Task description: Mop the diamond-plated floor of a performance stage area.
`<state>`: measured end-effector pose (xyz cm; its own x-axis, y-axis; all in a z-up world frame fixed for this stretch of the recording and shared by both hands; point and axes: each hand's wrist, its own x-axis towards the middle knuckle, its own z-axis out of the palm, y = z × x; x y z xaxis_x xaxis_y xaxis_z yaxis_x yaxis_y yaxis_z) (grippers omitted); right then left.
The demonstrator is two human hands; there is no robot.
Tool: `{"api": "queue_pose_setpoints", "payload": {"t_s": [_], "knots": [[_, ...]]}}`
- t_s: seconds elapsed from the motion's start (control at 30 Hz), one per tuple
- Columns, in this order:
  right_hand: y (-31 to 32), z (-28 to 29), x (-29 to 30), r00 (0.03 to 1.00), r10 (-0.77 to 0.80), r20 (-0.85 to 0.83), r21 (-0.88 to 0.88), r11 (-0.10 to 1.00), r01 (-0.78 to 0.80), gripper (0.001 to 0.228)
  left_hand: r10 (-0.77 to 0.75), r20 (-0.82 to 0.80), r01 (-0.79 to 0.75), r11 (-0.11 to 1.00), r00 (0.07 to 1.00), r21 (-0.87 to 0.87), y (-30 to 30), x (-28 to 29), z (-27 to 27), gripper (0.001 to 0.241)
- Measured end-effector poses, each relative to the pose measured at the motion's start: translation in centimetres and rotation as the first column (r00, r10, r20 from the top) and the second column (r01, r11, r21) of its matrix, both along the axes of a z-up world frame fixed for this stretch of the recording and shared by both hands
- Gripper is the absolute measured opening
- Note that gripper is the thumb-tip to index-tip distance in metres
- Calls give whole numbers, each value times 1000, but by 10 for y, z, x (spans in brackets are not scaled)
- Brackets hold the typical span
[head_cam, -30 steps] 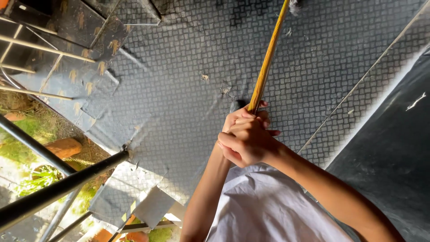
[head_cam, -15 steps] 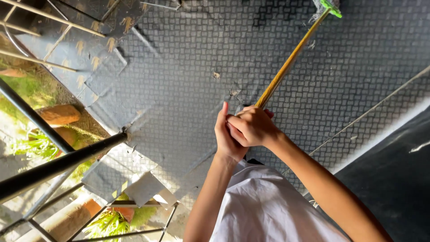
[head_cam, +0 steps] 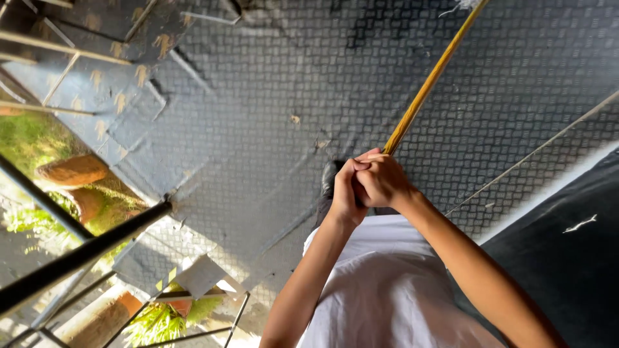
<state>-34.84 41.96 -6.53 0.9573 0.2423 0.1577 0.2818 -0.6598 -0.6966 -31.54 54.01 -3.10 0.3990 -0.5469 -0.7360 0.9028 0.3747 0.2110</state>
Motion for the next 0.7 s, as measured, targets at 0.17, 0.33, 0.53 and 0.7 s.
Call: {"api": "queue_pose_setpoints", "payload": {"t_s": [0.17, 0.33, 0.53, 0.7], "knots": [[-72, -11, 33, 997, -80, 13, -41, 996, 81, 13, -38, 60, 39, 999, 997, -28, -77, 37, -16, 53], [-202, -13, 63, 989, -143, 39, -48, 988, 144, 7, -63, 95, 66, 997, 994, -28, -208, 72, -14, 53], [-365, 0, 92, 982, -188, 9, -66, 980, 188, 11, -56, 67, 59, 997, 996, -48, -370, 100, -10, 48], [-458, 3, 126, 980, -196, -23, -29, 980, 196, 18, -86, 46, 86, 996, 995, -2, -466, 143, 1, 45]]}}
